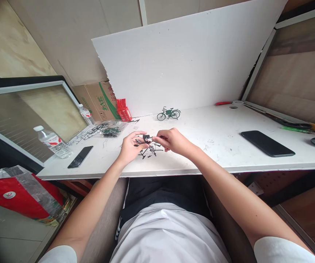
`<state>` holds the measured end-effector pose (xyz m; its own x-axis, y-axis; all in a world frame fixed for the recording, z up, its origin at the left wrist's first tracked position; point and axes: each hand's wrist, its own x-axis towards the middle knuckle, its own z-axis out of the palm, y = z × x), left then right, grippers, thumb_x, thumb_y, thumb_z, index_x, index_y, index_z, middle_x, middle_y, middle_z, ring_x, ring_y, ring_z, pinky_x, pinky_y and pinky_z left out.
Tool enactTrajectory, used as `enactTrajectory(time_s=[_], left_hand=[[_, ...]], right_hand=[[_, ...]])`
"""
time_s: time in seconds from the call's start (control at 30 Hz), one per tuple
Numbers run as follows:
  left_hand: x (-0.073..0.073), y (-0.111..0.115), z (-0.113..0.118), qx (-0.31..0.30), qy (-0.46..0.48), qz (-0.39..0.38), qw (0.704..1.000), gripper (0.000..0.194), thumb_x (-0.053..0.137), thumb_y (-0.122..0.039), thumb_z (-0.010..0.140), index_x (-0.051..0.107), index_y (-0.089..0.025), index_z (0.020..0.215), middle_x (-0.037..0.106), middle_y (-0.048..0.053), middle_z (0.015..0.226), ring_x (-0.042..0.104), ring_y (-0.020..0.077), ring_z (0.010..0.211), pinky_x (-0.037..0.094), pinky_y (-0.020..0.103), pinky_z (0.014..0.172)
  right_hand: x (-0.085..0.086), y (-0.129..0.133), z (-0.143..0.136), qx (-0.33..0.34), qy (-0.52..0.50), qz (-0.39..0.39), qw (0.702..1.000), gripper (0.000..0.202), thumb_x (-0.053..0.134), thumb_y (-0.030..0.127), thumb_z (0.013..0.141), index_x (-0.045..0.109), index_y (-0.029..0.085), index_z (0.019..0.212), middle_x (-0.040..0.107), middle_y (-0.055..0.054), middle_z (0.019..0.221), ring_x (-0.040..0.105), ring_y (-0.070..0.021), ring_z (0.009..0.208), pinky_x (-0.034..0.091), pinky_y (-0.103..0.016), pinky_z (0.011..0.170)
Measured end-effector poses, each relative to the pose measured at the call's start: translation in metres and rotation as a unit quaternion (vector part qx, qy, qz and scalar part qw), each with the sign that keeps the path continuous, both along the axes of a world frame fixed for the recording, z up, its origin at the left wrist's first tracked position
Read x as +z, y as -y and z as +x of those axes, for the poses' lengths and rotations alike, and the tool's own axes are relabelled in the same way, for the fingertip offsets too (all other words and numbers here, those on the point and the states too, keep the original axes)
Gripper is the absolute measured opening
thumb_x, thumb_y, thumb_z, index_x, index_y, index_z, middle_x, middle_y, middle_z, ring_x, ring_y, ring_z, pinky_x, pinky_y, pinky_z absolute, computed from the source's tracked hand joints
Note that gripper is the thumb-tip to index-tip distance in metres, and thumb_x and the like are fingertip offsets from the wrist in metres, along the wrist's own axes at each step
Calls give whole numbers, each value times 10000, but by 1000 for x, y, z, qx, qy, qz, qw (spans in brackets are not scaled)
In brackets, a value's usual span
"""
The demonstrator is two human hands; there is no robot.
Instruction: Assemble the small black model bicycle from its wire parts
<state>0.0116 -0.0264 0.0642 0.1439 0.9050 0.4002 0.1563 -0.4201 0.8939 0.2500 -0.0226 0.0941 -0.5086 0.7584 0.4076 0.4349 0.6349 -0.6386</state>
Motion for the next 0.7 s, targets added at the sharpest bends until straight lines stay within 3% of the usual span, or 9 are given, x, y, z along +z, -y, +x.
enactTrajectory(time_s=[0.23,0.47,0.7], left_hand=[[1,1,0,4,-11,18,1000,494,890,-214,754,711,-183,1213,777,59,882,761,211,890,575,330,850],[5,-6,-11,18,-1,27,999,521,902,-250,755,714,-183,1236,781,72,920,758,210,903,581,335,865],[13,0,-15,-9,-43,17,999,519,907,-253,759,715,-189,1236,798,75,934,763,219,928,551,327,867]], right_hand=[[-1,-2,-3,-16,5,-13,1000,577,471,702,1031,548,218,726,551,15,532,566,-149,497,390,-277,577],[-2,3,-4,7,26,14,1000,343,474,557,1063,542,234,967,619,21,663,472,-145,564,339,-280,580],[1,4,-4,11,53,7,998,308,468,519,1059,553,238,966,531,48,615,395,-137,550,304,-280,561]])
